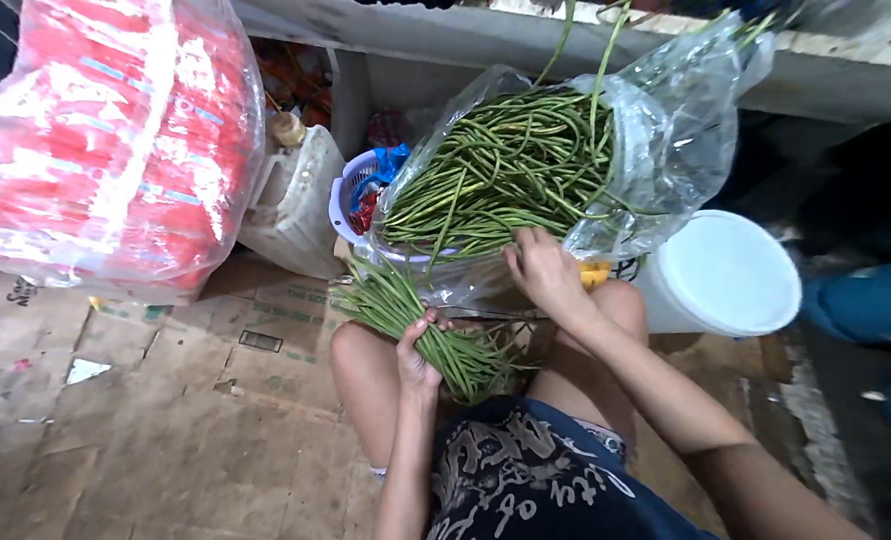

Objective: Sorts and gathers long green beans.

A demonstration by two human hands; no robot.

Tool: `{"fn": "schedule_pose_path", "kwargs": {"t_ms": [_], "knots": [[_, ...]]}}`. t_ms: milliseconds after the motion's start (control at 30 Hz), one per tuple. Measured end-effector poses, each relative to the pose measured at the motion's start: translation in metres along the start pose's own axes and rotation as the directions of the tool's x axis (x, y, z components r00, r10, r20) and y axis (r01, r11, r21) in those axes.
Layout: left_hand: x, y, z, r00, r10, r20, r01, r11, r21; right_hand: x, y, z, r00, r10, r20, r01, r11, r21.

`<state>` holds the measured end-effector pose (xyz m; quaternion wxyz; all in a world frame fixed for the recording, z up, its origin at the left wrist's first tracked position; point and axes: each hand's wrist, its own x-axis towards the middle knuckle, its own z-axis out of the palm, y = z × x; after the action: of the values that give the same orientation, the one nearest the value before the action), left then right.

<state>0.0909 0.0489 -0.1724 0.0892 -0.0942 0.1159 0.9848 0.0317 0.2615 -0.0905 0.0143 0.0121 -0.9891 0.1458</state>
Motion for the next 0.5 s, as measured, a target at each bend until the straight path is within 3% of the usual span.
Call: {"fn": "schedule_pose_path", "kwargs": {"t_ms": [67,167,267,367,500], "knots": [[-0.003,0.004,0.000,1.000,0.003,0.012,-0.003,1.000,-0.014,0.017,0.008,0.002,0.992,0.119,0.030,-0.118,0.993,-0.020],[-0.002,0.005,0.002,0.991,-0.020,-0.135,0.024,0.999,0.030,0.017,0.019,-0.002,0.996,0.092,-0.005,-0.091,0.990,0.108],[0.004,-0.002,0.003,0.957,-0.066,-0.282,0.098,0.990,0.103,-0.002,0.008,-0.021,0.973,0.039,-0.229,0.029,0.958,0.285],[0.005,-0.017,0.002,0.932,-0.107,-0.345,0.184,0.962,0.200,-0.055,-0.025,-0.019,0.869,-0.112,-0.482,0.240,0.947,0.213],[0.002,-0.031,0.007,0.923,-0.171,-0.344,0.247,0.950,0.191,-0.116,-0.043,0.036,0.832,-0.263,-0.489,0.392,0.902,0.182]]}}
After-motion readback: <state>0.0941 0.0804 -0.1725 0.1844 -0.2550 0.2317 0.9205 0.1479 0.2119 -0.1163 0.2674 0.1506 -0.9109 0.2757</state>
